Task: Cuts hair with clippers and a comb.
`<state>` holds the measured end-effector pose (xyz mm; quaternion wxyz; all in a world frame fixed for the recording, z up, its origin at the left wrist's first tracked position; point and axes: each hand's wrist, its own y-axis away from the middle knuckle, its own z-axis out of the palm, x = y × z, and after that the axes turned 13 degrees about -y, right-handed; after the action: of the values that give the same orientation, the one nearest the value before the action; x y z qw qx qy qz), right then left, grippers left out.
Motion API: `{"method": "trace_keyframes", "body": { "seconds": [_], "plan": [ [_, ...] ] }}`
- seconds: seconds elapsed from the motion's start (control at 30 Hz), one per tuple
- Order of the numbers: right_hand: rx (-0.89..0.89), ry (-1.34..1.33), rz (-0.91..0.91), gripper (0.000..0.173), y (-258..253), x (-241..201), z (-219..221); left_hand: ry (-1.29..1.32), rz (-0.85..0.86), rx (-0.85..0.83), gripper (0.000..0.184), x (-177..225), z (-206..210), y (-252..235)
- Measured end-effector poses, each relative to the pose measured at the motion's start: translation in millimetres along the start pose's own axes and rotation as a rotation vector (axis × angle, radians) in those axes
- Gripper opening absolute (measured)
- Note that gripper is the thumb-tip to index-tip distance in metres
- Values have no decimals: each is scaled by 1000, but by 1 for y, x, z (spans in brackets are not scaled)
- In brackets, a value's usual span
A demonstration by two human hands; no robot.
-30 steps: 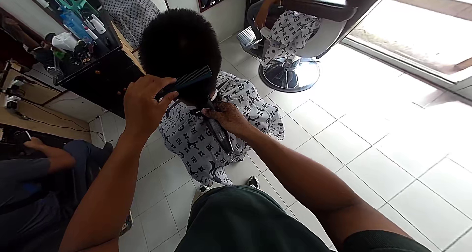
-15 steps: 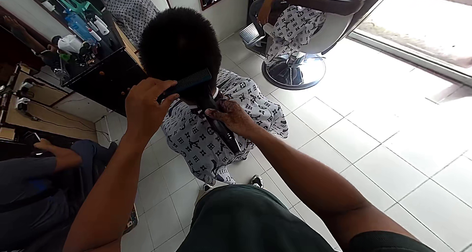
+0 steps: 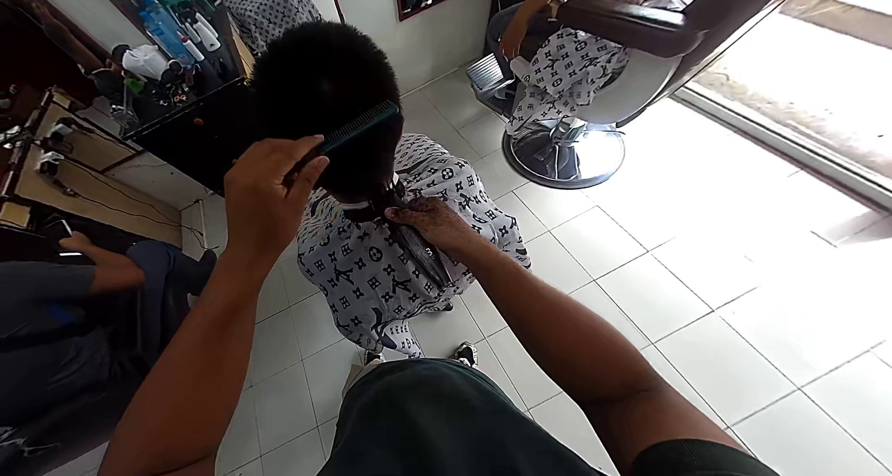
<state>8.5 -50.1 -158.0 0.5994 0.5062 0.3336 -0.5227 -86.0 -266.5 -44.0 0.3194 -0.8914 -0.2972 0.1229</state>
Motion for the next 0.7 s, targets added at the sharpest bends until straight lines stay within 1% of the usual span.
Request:
{"method": "trace_keyframes", "body": {
  "seconds": [0.1,0.2,0.27,0.33,0.4,0.43,0.53,0.57,0.6,0.67,0.7],
  "plan": [
    [-45,99,-42,39,-9,-2,0,-23,-51,-34,32,-2,3,0],
    [-66,66,-122,33,-13,-1,1,-41,-81,-40,31,-1,6,6],
    [-65,82,-182,35,-13,2,1,-40,-106,-48,31,0,9,10],
    [-36,159,-129,39,-13,-3,0,-44,-109,-48,30,0,10,12],
    [-30,182,-84,39,-14,-5,0,-46,-107,-49,30,0,10,14],
    [-30,164,-114,38,-14,-5,1,-46,-108,-51,30,-1,11,14],
    [-65,44,-316,30,-13,-4,8,-46,-120,-65,30,-1,14,15],
    [-64,61,-329,30,-11,-6,8,-48,-121,-71,30,-1,14,15],
    [-46,118,-296,31,-10,-8,7,-47,-117,-71,30,-1,14,15],
    [-12,257,-162,38,-10,-12,2,-43,-104,-68,29,-2,13,15],
    [-8,291,-135,40,-10,-13,0,-42,-102,-65,29,-2,13,15]
  ]
}}
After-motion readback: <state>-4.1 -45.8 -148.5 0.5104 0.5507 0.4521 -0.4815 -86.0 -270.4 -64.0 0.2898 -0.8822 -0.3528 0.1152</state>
